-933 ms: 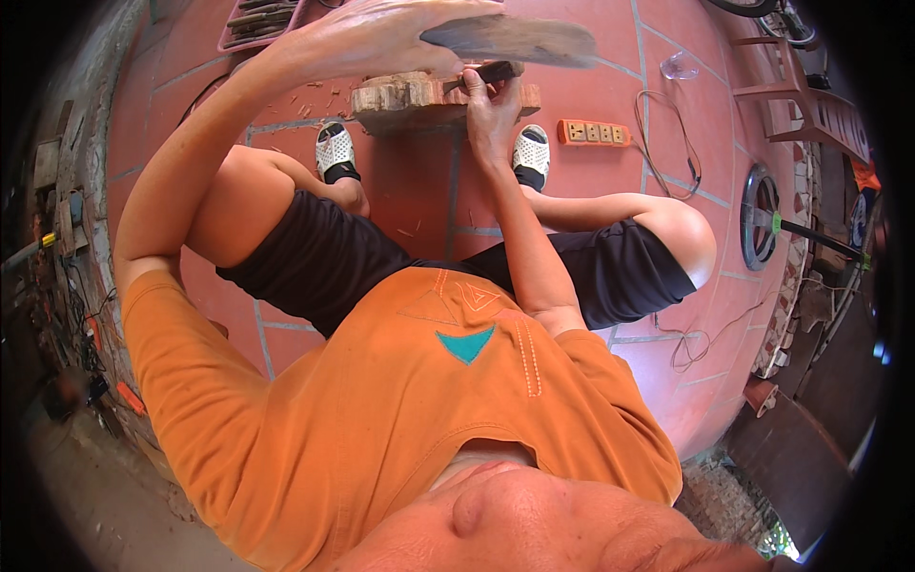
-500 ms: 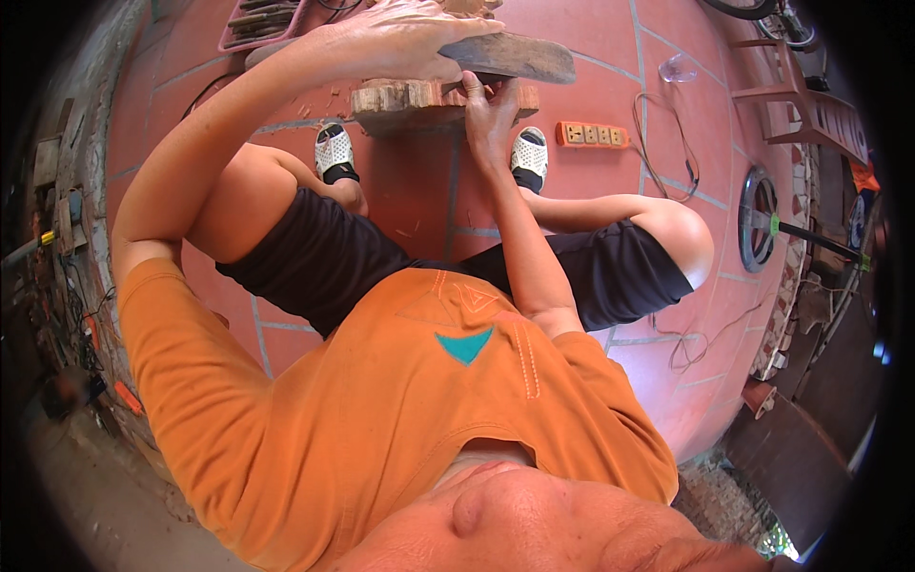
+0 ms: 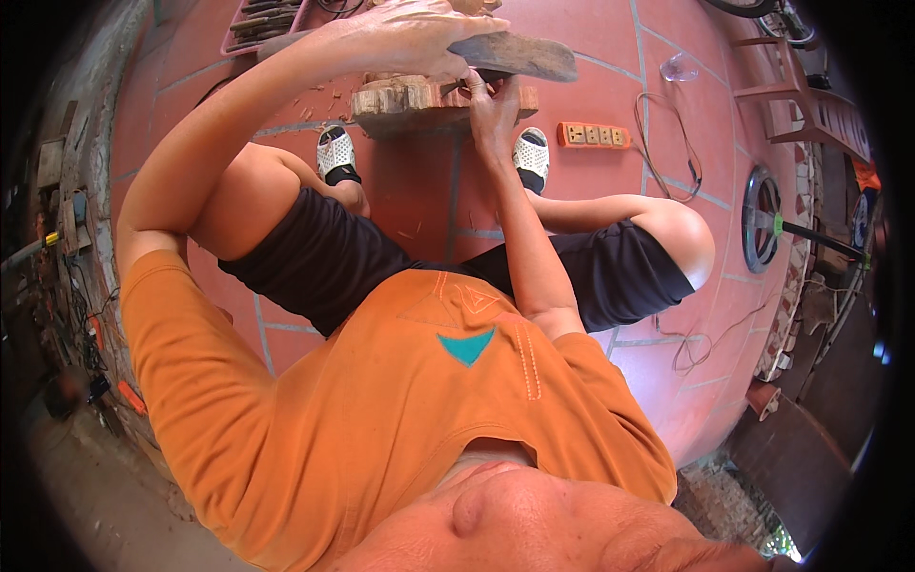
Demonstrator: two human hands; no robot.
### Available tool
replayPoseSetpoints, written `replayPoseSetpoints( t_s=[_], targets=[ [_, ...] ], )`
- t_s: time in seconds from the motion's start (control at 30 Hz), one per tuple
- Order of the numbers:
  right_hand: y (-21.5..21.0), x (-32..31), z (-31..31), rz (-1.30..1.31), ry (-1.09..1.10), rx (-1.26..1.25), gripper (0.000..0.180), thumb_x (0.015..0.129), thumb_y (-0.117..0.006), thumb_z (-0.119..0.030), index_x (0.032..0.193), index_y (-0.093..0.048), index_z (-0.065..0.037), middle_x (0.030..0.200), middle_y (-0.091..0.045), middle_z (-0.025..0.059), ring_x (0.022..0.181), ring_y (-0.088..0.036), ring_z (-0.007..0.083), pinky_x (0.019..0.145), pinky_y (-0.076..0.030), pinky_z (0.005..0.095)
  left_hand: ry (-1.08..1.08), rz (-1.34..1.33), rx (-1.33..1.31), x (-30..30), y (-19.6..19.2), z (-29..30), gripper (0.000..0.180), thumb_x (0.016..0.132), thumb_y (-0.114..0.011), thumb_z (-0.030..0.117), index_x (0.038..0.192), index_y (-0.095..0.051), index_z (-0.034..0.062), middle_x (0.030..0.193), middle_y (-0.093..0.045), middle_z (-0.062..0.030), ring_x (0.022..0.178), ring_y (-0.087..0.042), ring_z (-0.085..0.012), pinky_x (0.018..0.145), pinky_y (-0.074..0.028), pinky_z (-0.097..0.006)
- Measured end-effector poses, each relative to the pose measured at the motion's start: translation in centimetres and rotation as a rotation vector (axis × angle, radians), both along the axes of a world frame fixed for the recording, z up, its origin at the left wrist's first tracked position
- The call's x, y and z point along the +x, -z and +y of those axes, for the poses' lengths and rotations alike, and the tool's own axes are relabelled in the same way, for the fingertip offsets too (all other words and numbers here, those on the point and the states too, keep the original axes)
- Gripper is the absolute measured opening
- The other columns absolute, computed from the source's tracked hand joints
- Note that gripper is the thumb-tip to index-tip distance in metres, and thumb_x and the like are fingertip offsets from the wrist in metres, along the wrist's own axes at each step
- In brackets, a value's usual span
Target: The person sits on the floor and carves a wooden sculpture using a chisel and mallet. They repeatedly strike the chisel to shape the wood, occasionally adjusting the sculpture's position.
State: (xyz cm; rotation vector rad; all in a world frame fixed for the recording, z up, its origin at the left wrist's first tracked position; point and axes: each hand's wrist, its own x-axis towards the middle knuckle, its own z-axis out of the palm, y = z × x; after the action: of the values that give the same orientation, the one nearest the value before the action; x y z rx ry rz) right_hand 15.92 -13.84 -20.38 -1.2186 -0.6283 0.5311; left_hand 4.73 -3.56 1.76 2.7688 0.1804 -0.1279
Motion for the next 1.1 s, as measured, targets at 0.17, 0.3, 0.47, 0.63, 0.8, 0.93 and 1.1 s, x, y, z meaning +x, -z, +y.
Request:
replayPoseSetpoints(
  t_s=[0.17,0.3,0.47,0.63,0.8,0.93,1.1],
  targets=[
    [0.0,0.3,-0.3,0.117,-0.055,-0.003,0.025,0.093,-0.070,-0.008,0.111,-0.056,0.001,0.103,-0.067,0.0101,0.087,-0.063,0.0172,0.081,-0.052,0.0321,-0.079,-0.083,-0.078,1.3,-0.7,-0.4,0.070,0.088,-0.065,0.029,0.150,-0.040,0.0059,0.105,-0.067,-0.0283,0.093,-0.068,-0.0409,0.083,-0.053,-0.048],
    [-0.2,0.3,-0.3,0.038,-0.053,-0.039,0.024,0.093,-0.069,-0.008,0.111,-0.056,0.001,0.102,-0.067,0.0084,0.089,-0.064,0.0160,0.080,-0.052,0.0316,-0.037,-0.185,-0.160,0.7,1.1,0.3,0.070,0.089,-0.065,0.030,0.150,-0.040,0.0061,0.103,-0.067,-0.0293,0.093,-0.068,-0.0415,0.082,-0.053,-0.048],
    [0.4,0.8,0.0,-0.027,-0.004,-0.088,0.026,0.093,-0.069,-0.009,0.112,-0.055,0.001,0.101,-0.067,0.0090,0.088,-0.066,0.0158,0.075,-0.055,0.0306,-0.073,0.081,0.059,0.6,0.9,1.6,0.069,0.089,-0.066,0.030,0.149,-0.041,0.0072,0.107,-0.067,-0.0284,0.094,-0.068,-0.0418,0.082,-0.053,-0.047],
    [0.1,2.9,-0.8,0.223,-0.070,-0.154,0.024,0.094,-0.067,-0.007,0.112,-0.052,0.001,0.099,-0.066,0.0130,0.079,-0.071,0.0229,0.065,-0.063,0.0324,-0.172,0.081,-0.031,-0.3,0.3,2.2,0.071,0.088,-0.069,0.029,0.150,-0.040,0.0099,0.111,-0.066,-0.0281,0.097,-0.067,-0.0419,0.085,-0.052,-0.047],
    [0.1,2.0,-0.6,0.179,-0.051,-0.089,0.023,0.096,-0.065,-0.006,0.112,-0.051,0.001,0.097,-0.064,0.0128,0.077,-0.072,0.0251,0.066,-0.064,0.0333,-0.137,-0.082,-0.036,-0.7,0.8,3.0,0.073,0.087,-0.069,0.031,0.150,-0.039,0.0101,0.116,-0.064,-0.0289,0.103,-0.066,-0.0424,0.090,-0.051,-0.047],
    [0.0,0.9,-0.8,0.190,-0.024,-0.040,0.024,0.096,-0.066,-0.006,0.113,-0.050,0.001,0.099,-0.061,0.0114,0.079,-0.070,0.0225,0.069,-0.064,0.0327,-0.116,-0.148,-0.052,-0.6,0.2,2.1,0.074,0.088,-0.068,0.034,0.151,-0.039,0.0104,0.120,-0.063,-0.0283,0.106,-0.065,-0.0430,0.092,-0.051,-0.047],
    [-0.8,0.5,-1.0,0.135,-0.009,-0.043,0.027,0.094,-0.067,-0.005,0.117,-0.053,0.002,0.105,-0.065,0.0108,0.084,-0.068,0.0167,0.068,-0.061,0.0283,-0.105,-0.114,-0.038,-0.7,-0.4,1.2,0.073,0.089,-0.067,0.034,0.152,-0.037,0.0101,0.123,-0.063,-0.0271,0.108,-0.064,-0.0435,0.095,-0.050,-0.047]
  ],
)
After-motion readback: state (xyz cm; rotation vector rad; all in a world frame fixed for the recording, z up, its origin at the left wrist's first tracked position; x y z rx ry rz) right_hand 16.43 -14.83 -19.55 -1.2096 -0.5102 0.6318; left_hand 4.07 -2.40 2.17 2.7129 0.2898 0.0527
